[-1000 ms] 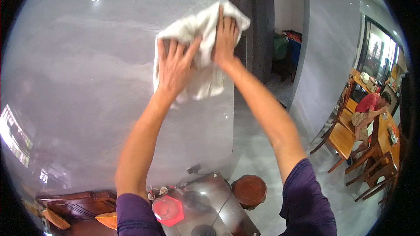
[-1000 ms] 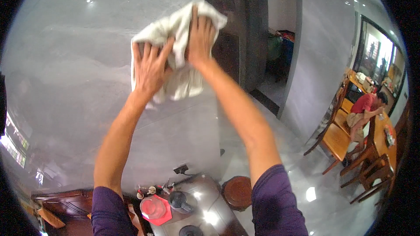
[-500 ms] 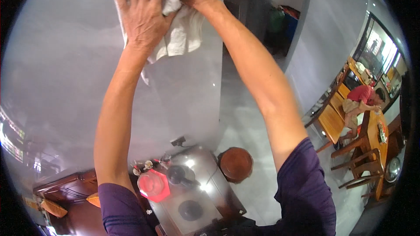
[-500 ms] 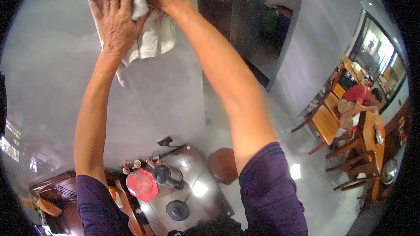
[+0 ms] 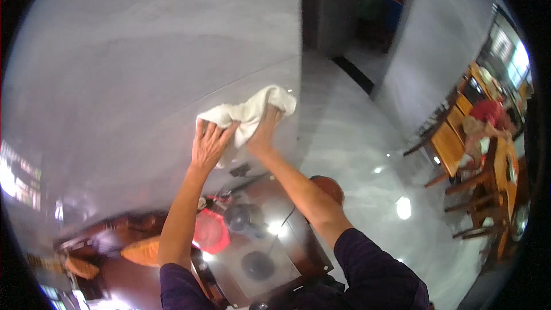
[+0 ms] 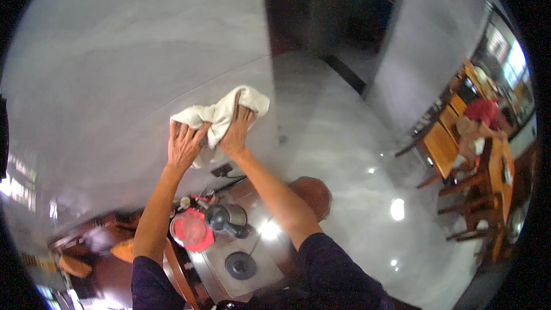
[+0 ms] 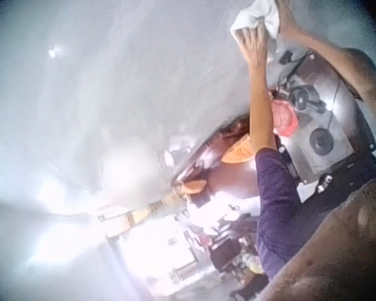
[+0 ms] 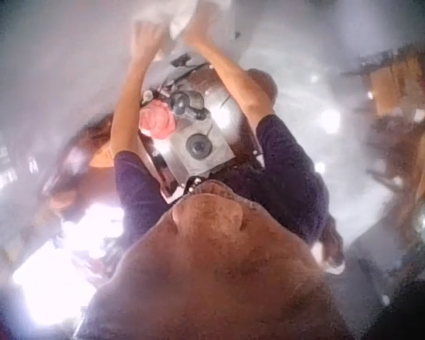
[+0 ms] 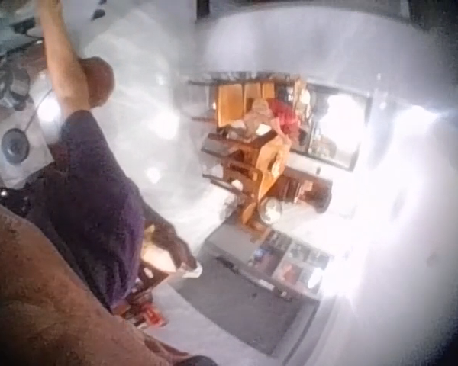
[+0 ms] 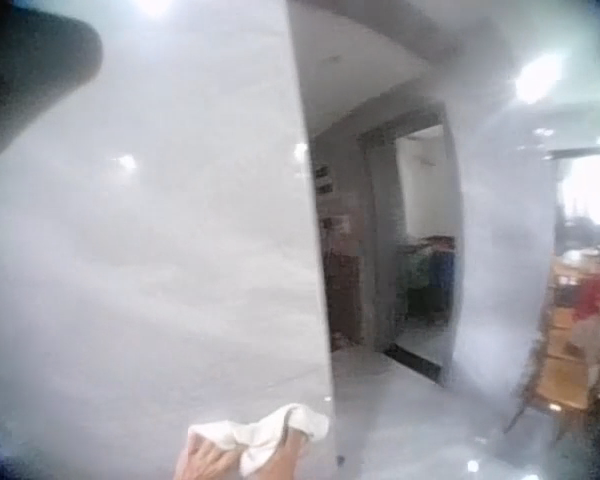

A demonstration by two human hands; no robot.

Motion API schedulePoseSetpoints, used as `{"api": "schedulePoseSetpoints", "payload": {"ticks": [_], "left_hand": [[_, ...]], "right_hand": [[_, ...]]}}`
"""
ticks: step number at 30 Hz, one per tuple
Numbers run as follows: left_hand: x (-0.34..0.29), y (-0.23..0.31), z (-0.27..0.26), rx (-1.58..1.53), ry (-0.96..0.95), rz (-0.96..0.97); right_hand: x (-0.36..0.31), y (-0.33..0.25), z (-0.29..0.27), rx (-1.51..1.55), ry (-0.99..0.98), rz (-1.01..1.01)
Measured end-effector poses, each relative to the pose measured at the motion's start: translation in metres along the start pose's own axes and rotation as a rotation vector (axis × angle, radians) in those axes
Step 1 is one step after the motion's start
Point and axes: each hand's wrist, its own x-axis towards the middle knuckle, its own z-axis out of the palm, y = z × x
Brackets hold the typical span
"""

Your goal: The person unfolds a cloth and wipes down the wall tiles with it.

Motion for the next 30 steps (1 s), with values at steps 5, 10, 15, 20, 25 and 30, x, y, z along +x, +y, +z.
{"api": "schedulePoseSetpoints", "payload": {"ticks": [5, 10, 15, 20, 25, 30], "left_hand": [[0.039, -0.061, -0.079, 0.066, 0.222, -0.37], [-0.013, -0.141, -0.144, 0.13, 0.486, -0.632], [-0.145, -0.121, -0.091, 0.064, 0.31, -1.039], [-0.243, -0.081, -0.051, 0.048, 0.185, -1.138], [-0.193, -0.08, -0.026, 0.031, 0.223, -0.943], [-0.151, -0.129, -0.079, -0.076, 0.41, -0.63]], "right_hand": [[0.101, -0.1, 0.023, -0.036, -0.016, -0.432], [0.119, -0.246, 0.09, 0.031, 0.011, -0.753], [-0.002, -0.254, 0.175, 0.369, -0.567, -1.052], [-0.105, -0.236, 0.205, 0.593, -1.172, -0.769], [-0.069, -0.139, 0.166, -0.122, -1.016, -0.885], [-0.029, -0.2, 0.133, -0.14, -0.262, -1.103]]}}
